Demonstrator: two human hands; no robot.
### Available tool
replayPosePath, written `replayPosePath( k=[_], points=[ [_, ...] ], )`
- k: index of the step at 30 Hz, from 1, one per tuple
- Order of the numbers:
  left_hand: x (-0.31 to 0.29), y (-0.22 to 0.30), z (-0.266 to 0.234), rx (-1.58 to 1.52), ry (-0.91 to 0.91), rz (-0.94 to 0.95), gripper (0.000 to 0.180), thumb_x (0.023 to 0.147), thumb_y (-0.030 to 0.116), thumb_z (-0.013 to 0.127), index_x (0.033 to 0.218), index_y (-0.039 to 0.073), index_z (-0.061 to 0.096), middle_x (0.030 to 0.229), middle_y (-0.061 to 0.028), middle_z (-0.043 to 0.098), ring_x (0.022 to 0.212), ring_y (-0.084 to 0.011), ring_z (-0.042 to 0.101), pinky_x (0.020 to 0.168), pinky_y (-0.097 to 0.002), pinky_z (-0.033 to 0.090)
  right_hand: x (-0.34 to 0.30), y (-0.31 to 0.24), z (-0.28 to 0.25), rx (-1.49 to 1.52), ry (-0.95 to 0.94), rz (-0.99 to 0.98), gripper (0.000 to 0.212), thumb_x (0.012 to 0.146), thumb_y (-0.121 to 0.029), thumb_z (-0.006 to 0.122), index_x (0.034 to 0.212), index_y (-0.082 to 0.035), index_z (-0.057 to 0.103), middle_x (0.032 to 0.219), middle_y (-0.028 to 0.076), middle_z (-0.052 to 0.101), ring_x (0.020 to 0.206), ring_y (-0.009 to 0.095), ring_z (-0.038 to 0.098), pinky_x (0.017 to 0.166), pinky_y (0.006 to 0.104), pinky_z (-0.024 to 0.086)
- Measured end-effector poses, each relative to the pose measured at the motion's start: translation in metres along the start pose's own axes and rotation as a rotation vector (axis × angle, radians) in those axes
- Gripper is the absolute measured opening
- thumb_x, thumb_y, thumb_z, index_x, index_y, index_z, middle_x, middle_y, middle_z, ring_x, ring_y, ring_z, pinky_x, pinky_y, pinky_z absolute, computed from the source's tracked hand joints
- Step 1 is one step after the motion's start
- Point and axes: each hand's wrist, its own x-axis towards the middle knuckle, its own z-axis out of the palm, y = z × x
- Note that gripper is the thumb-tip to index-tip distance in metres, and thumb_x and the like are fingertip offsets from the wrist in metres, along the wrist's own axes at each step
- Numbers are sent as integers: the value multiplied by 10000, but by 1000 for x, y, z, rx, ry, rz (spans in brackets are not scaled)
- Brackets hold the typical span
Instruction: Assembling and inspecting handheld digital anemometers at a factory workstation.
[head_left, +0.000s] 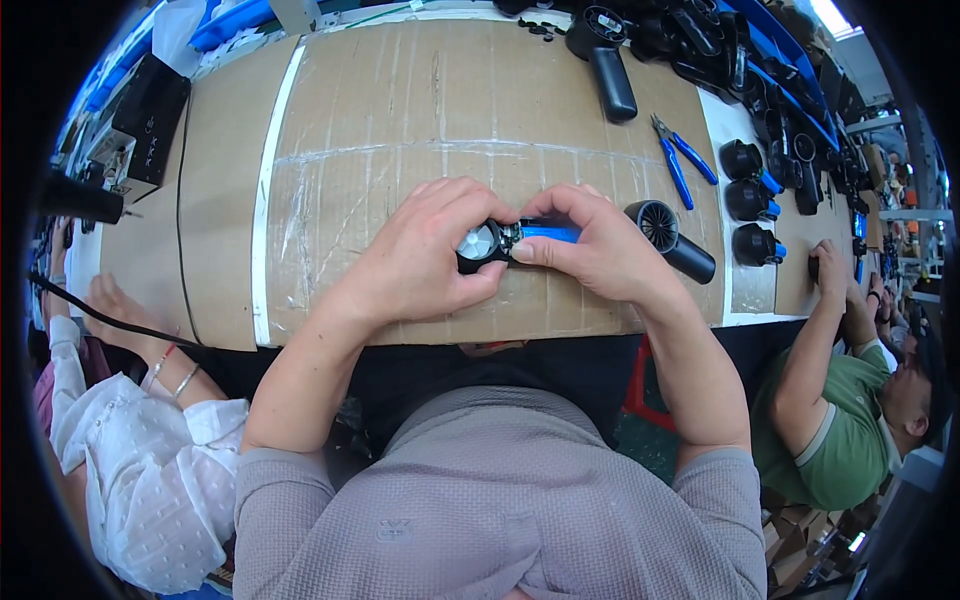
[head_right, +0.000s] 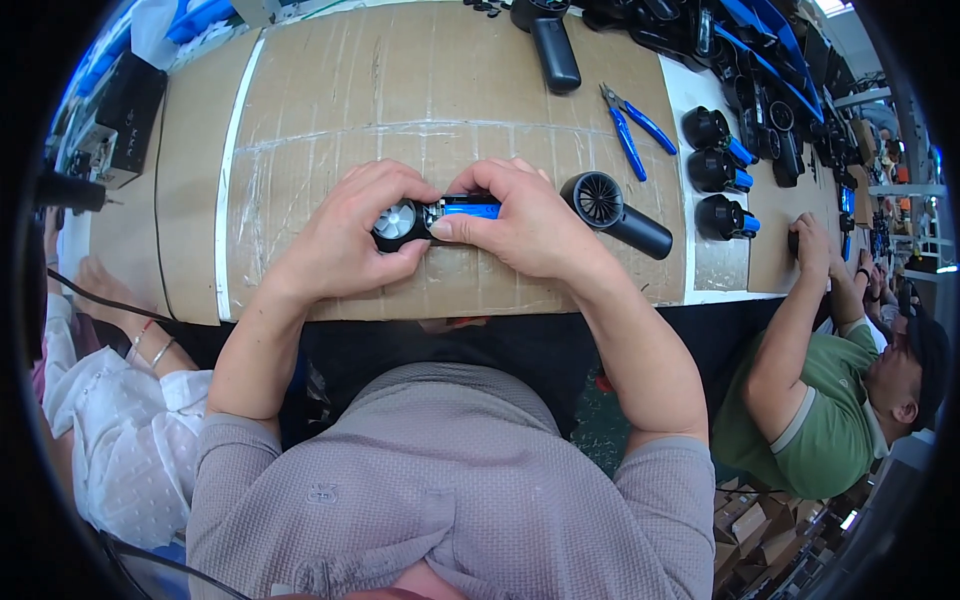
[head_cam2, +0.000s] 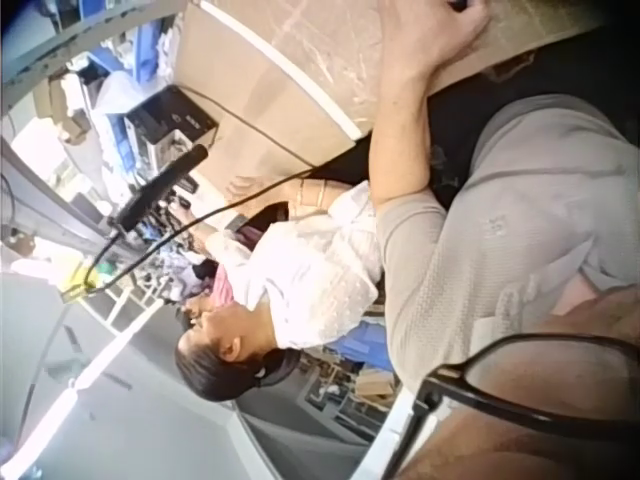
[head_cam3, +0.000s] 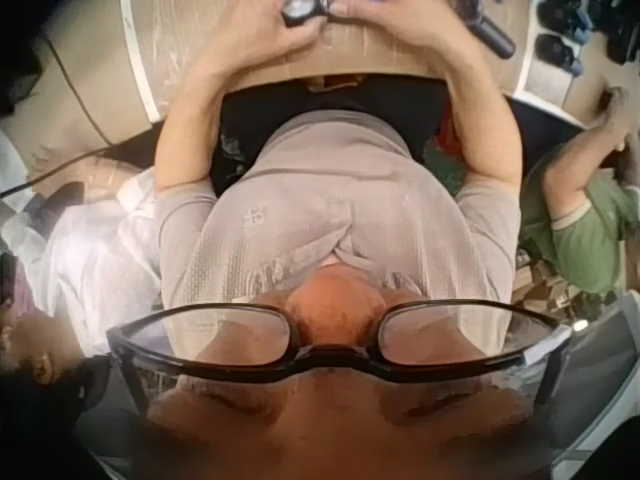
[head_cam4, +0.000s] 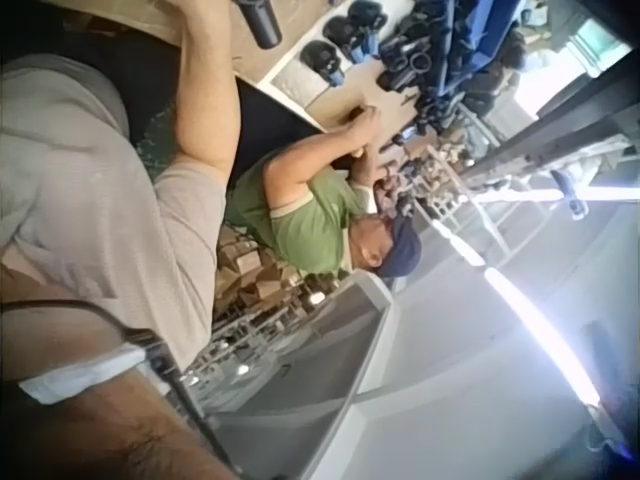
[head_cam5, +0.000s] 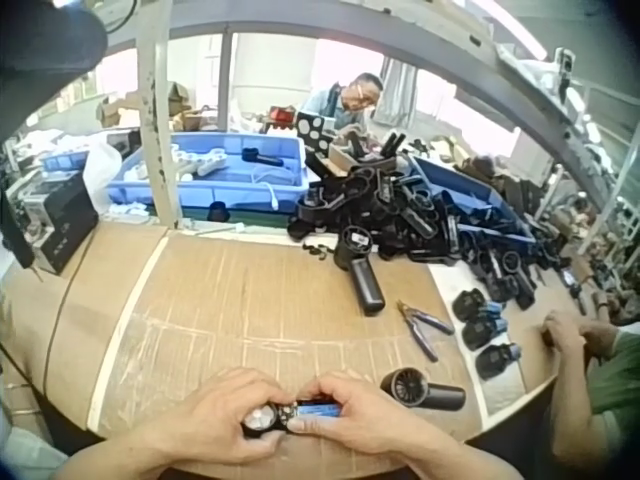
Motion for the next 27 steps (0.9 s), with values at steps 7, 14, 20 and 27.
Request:
replayPosePath(
  k=[7, 14, 20, 27],
  points=[
    [0, 4, 1, 63, 31, 21, 377, 746, 132, 798, 1100, 95, 675, 1074, -73, 677, 1003, -265, 641, 998, -378, 480, 0, -3, -3, 7, -40, 39, 347, 872, -229, 851, 1138, -53, 715, 1066, 84, 653, 981, 210, 591, 913, 333, 480],
    [-1, 9, 4, 125, 36, -5, 347, 771, 167, 821, 1082, 101, 682, 1074, -69, 672, 1014, -262, 640, 993, -376, 478, -2, -1, -1, 19, -19, 20, 342, 863, -215, 859, 1127, -51, 716, 1060, 84, 653, 973, 208, 590, 907, 330, 482],
    [0, 7, 5, 123, 45, -5, 354, 764, 159, 843, 1084, 112, 699, 1095, -60, 673, 1030, -254, 639, 994, -371, 474, 1, -2, -2, 18, -20, 27, 327, 874, -225, 855, 1106, -40, 717, 1045, 86, 658, 964, 204, 591, 898, 331, 488],
    [0, 6, 5, 103, 33, -19, 415, 722, 129, 868, 1109, 114, 717, 1114, -50, 686, 1041, -250, 644, 1009, -366, 465, 12, -7, -6, 51, -78, 106, 269, 902, -206, 839, 1026, 2, 721, 952, 83, 674, 831, 164, 610, 772, 289, 509]
  ],
)
